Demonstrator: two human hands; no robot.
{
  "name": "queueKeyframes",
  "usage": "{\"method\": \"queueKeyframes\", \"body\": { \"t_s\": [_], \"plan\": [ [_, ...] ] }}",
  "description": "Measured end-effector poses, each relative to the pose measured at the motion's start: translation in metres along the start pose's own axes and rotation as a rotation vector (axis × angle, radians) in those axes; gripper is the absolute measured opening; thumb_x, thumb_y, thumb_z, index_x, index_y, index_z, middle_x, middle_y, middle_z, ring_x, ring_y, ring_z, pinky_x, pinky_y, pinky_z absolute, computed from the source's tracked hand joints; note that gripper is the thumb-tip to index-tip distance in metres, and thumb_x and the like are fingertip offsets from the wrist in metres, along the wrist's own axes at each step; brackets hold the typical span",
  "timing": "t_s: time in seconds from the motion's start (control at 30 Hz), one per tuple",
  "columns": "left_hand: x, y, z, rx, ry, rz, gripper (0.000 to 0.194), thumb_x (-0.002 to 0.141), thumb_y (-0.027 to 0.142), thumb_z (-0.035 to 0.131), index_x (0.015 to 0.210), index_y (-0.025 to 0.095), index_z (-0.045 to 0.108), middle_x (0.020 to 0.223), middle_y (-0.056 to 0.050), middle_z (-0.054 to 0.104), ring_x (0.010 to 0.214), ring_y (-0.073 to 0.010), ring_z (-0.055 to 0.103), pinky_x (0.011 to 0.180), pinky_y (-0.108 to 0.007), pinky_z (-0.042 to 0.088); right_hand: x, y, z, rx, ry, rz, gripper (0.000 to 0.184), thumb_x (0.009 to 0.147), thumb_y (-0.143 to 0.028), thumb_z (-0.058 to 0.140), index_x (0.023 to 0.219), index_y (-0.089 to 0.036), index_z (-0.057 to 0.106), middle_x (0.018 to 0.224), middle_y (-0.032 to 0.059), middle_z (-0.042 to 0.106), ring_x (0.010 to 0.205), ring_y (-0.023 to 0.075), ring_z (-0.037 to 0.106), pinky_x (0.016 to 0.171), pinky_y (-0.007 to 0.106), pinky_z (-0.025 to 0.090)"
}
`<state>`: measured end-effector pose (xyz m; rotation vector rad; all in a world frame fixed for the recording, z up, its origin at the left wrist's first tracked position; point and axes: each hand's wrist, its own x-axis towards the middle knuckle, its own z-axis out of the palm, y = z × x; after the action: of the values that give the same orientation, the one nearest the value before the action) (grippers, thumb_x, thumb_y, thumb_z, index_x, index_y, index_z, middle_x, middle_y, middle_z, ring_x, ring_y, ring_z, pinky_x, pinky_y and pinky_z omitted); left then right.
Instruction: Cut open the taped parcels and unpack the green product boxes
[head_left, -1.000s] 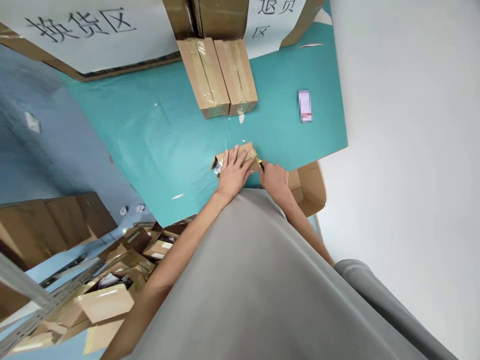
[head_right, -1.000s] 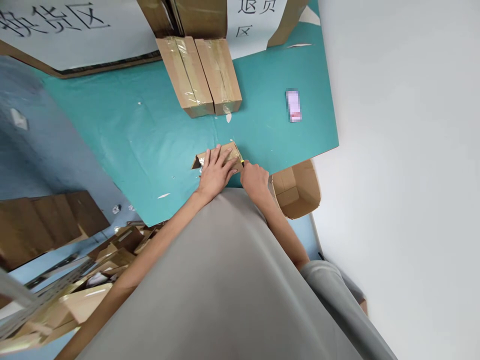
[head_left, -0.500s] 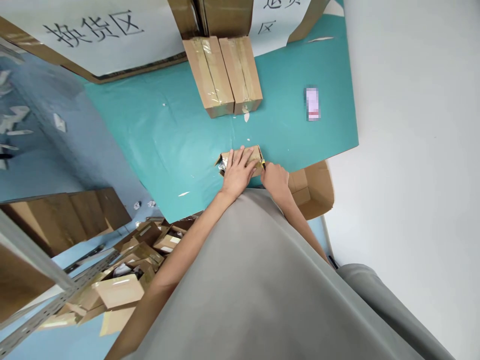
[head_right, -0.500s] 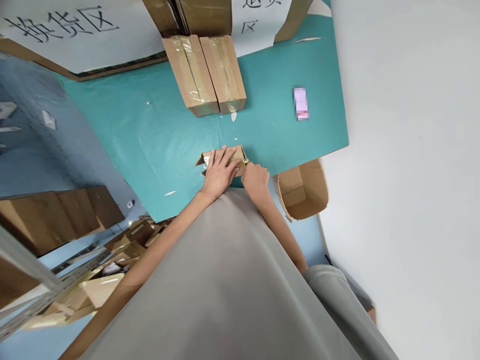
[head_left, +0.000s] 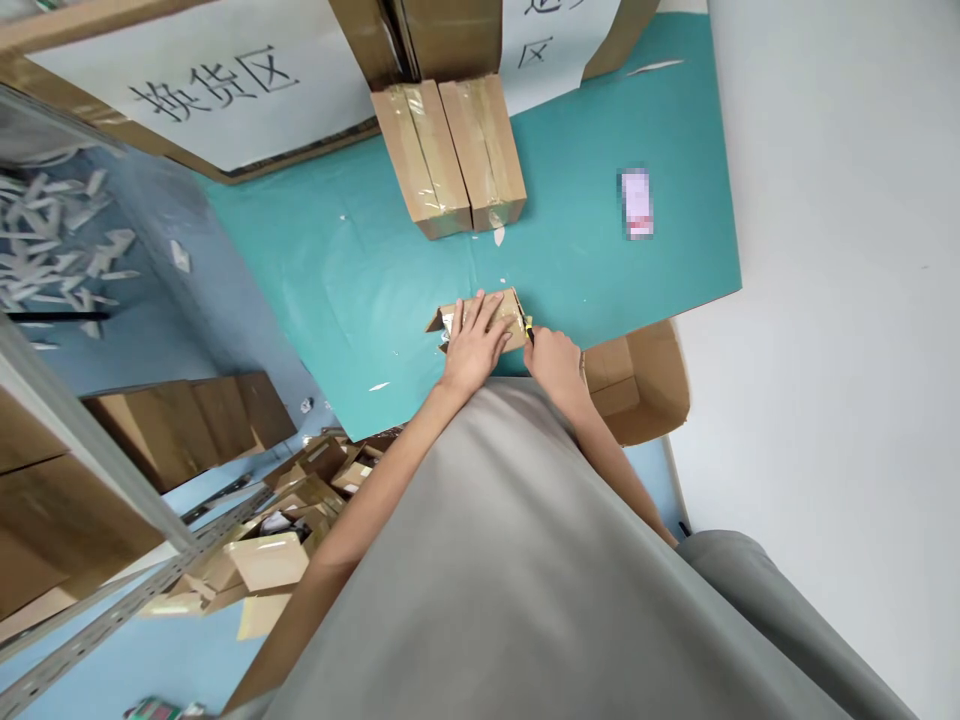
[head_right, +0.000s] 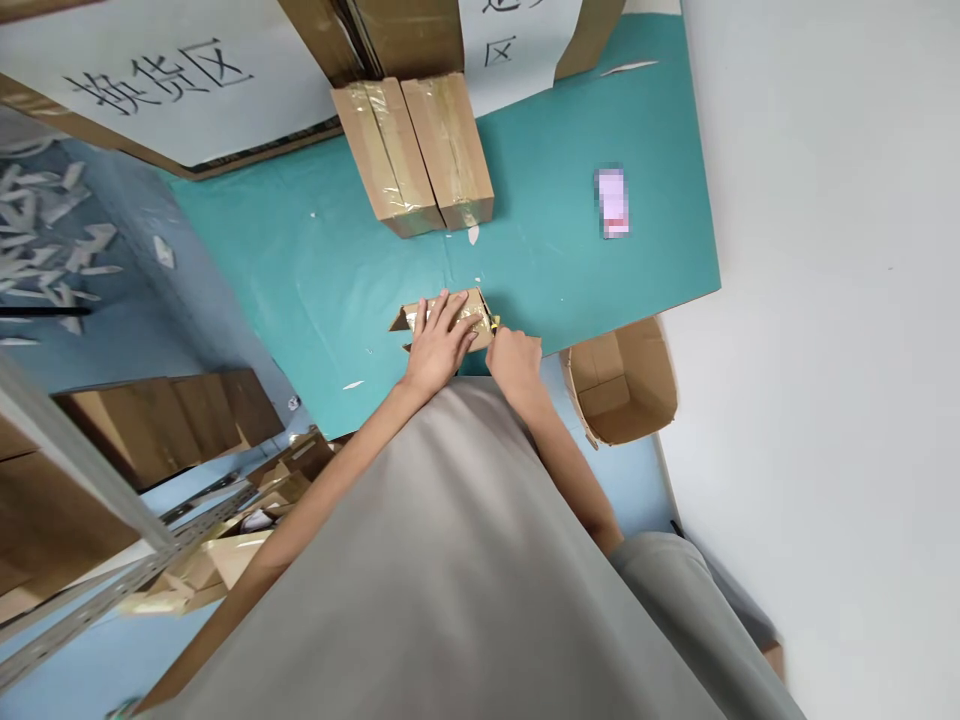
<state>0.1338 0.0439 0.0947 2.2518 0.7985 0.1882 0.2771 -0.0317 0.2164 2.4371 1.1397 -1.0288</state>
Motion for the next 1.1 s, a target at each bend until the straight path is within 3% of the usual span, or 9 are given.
{"method": "queueKeyframes", "body": {
  "t_s": [0.17,0.3,0.4,0.5,0.57,0.7,0.77,0.97,1.1],
  "plan": [
    [0.001,0.000,-0.005,-0.025,-0.003,0.010,0.040,0.117,0.037,0.048,0.148,0.028,0.071,0.181,-0.010,0.048,0.177,-0.0327,0.027,0.145,-0.069,0.010,0.007,0.025,-0.008,0.079,0.105,0.007,0.041,0.119,-0.034,0.043,0.146,-0.020,0.071,0.121,0.0178,0.084,0.116,0.0344,0.080,0.102,0.041,0.057],
    [-0.005,-0.001,-0.014,-0.086,0.066,-0.050,0.046,0.118,0.045,0.045,0.151,0.026,0.070,0.179,-0.013,0.050,0.176,-0.0324,0.031,0.146,-0.064,0.014,0.067,0.059,0.017,0.185,0.270,0.115,0.052,0.119,-0.033,0.034,0.162,-0.014,0.058,0.127,0.0222,0.081,0.118,0.0370,0.078,0.104,0.046,0.056],
    [-0.019,-0.008,-0.026,-0.094,0.210,-0.190,0.054,0.119,0.052,0.041,0.156,0.025,0.066,0.178,-0.016,0.051,0.176,-0.0333,0.031,0.146,-0.064,0.014,0.123,0.081,0.045,0.253,0.255,0.110,0.066,0.114,-0.033,0.042,0.171,0.000,0.043,0.143,0.0339,0.071,0.126,0.0409,0.075,0.109,0.052,0.056],
    [-0.035,-0.021,-0.036,-0.097,0.330,-0.331,0.065,0.117,0.062,0.040,0.166,0.022,0.057,0.179,-0.019,0.048,0.175,-0.0347,0.033,0.144,-0.063,0.019,0.152,0.098,0.061,0.265,0.219,0.134,0.074,0.110,-0.031,0.050,0.175,0.001,0.036,0.157,0.0369,0.059,0.137,0.0429,0.070,0.116,0.055,0.054],
    [-0.044,-0.029,-0.038,-0.111,0.345,-0.385,0.075,0.114,0.070,0.044,0.172,0.021,0.050,0.181,-0.020,0.044,0.174,-0.0353,0.034,0.143,-0.061,0.025,0.155,0.106,0.063,0.278,0.210,0.044,0.073,0.107,-0.029,0.055,0.174,-0.004,0.042,0.165,0.0336,0.055,0.149,0.0417,0.063,0.124,0.054,0.049],
    [-0.048,-0.038,-0.031,-0.142,0.247,-0.363,0.096,0.102,0.084,0.059,0.175,0.023,0.046,0.185,-0.019,0.038,0.175,-0.0388,0.031,0.141,-0.059,0.030,0.138,0.103,0.059,0.368,0.052,-0.459,0.086,0.093,-0.029,0.079,0.172,-0.017,0.048,0.176,0.0206,0.050,0.162,0.0351,0.051,0.133,0.050,0.043],
    [-0.048,-0.039,-0.026,-0.172,0.204,-0.336,0.102,0.099,0.087,0.062,0.175,0.022,0.046,0.183,-0.020,0.041,0.173,-0.0391,0.034,0.141,-0.059,0.030,0.126,0.092,0.057,0.362,0.003,-0.611,0.093,0.086,-0.030,0.089,0.169,-0.018,0.049,0.173,0.0191,0.054,0.159,0.0356,0.054,0.130,0.050,0.046],
    [-0.050,-0.039,-0.023,-0.241,0.171,-0.357,0.102,0.099,0.086,0.064,0.178,0.026,0.041,0.184,-0.018,0.041,0.173,-0.0372,0.037,0.140,-0.054,0.034,0.105,0.072,0.061,0.092,0.129,-0.516,0.048,0.098,-0.048,0.083,0.132,-0.017,0.069,0.133,0.0178,0.078,0.124,0.0370,0.073,0.103,0.039,0.054],
    [-0.049,-0.036,-0.023,-0.291,0.182,-0.365,0.103,0.098,0.085,0.066,0.179,0.027,0.040,0.186,-0.017,0.038,0.173,-0.0370,0.036,0.140,-0.053,0.035,0.095,0.084,0.069,0.069,0.141,-0.411,0.044,0.107,-0.060,0.069,0.119,-0.018,0.074,0.122,0.0165,0.080,0.114,0.0342,0.076,0.095,0.036,0.055]
  ]
}}
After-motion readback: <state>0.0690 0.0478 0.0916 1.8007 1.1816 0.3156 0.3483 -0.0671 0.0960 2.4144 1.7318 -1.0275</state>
